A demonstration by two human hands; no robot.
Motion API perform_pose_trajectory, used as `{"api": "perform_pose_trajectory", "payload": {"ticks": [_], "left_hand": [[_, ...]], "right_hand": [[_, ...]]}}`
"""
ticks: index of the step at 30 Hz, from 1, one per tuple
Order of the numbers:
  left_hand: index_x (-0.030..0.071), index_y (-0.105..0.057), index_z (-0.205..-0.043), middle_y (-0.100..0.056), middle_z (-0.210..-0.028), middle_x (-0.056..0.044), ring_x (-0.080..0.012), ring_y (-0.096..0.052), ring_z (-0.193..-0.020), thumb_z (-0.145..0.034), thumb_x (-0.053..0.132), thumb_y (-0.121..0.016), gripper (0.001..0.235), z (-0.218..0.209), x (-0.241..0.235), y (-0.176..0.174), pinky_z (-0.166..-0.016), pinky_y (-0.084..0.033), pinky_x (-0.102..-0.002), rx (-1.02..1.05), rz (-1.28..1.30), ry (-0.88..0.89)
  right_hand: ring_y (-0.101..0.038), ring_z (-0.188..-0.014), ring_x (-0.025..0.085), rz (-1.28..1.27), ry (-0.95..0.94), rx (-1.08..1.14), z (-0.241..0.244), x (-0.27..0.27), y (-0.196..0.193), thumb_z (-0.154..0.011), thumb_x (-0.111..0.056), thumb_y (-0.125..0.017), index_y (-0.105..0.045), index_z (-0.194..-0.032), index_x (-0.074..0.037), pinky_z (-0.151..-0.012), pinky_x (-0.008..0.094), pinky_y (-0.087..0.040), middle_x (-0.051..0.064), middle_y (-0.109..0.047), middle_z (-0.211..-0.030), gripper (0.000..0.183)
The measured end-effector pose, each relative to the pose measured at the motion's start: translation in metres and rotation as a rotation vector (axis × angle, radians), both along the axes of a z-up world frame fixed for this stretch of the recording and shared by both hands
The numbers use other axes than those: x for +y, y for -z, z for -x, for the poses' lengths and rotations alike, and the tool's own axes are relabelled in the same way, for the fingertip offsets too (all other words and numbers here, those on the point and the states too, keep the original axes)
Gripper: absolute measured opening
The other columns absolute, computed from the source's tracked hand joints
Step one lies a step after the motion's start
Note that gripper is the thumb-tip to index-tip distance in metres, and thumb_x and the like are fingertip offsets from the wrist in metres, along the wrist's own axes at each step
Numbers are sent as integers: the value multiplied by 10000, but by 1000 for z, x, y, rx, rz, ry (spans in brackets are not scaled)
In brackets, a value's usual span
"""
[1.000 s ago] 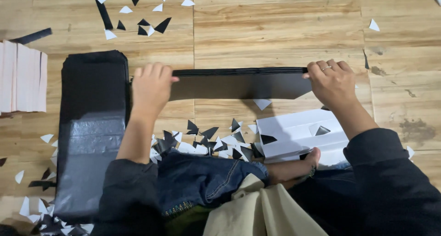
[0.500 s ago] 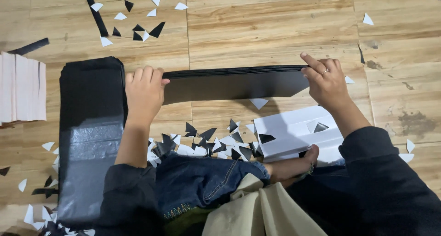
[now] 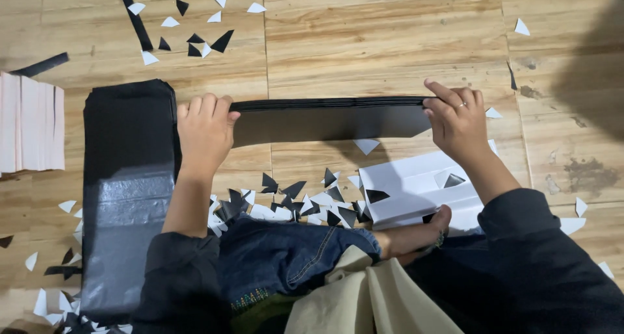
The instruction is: Assembling black folders by folding pre-cut sheets and smoothing creases with a tool
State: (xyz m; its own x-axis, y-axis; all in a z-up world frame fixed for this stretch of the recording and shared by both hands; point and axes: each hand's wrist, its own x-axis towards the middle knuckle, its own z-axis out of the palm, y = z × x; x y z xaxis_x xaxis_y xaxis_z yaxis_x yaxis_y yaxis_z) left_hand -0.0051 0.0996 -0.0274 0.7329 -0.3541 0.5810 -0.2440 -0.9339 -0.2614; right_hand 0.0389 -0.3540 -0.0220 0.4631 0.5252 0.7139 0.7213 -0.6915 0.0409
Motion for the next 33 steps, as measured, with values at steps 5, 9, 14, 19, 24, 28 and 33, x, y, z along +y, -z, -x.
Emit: {"api": "perform_pose_trajectory", "payload": {"ticks": [5,9,14,19,24,28,33], "left_hand": [[152,-575,-1035,-425,-779,1,-187,-479,-710,-1025,482,-226,481,2,-3,-5,-694,-382,-324,26,10,-8],[152,-577,-1045,-430,-783,-2,-192,-491,-722,-1026,482,-244,469,0,-2,-3,-702,-383,-327,25,16,2],[159,-578,-1057,-432,-787,0,-187,-494,-737,-1032,473,-247,457,0,1,-2,-712,-384,-323,35,12,4],[150,-590,-1013,-497,-799,-16,-202,-542,-768,-991,476,-369,394,8,32,11,-727,-407,-329,104,-16,29],[113,-709,-913,-685,-936,-20,-203,-622,-855,-817,259,-752,180,36,52,-6,-769,-440,-322,413,717,23],[76,-695,-922,-685,-917,-34,-87,-624,-890,-697,41,-799,250,29,53,26,-827,-497,-196,489,1347,-96],[79,-667,-969,-685,-983,-47,-92,-634,-917,-642,58,-817,360,20,63,68,-824,-498,-171,441,1634,-11]], "right_hand": [[-546,-820,272,-33,-36,-71,2,0,4,-907,-43,-634,-590,-1085,-136,-711,359,-382,92,-616,-1177,205],[-561,-843,267,-36,-42,-65,1,-1,3,-881,-37,-662,-641,-1088,-148,-731,356,-384,77,-629,-1167,236],[-553,-755,280,-62,-39,21,-1,-8,8,-924,-130,-656,-646,-1059,-125,-707,372,-402,76,-628,-1010,135],[-593,-731,266,-21,26,158,-3,-21,10,-903,-149,-708,-664,-1080,-91,-732,353,-439,53,-610,-841,191],[-595,-880,238,-213,47,557,5,-46,16,-906,-174,-733,-642,-1075,-18,-831,312,-424,103,-623,-977,248],[-532,-925,160,-461,104,716,0,-60,43,-849,-217,-771,-645,-1085,6,-813,308,-404,87,-636,-1025,349],[-611,-872,125,-915,95,1075,-2,-58,66,-802,-3,-718,-573,-981,-52,-807,243,-504,58,-634,-923,237]]}}
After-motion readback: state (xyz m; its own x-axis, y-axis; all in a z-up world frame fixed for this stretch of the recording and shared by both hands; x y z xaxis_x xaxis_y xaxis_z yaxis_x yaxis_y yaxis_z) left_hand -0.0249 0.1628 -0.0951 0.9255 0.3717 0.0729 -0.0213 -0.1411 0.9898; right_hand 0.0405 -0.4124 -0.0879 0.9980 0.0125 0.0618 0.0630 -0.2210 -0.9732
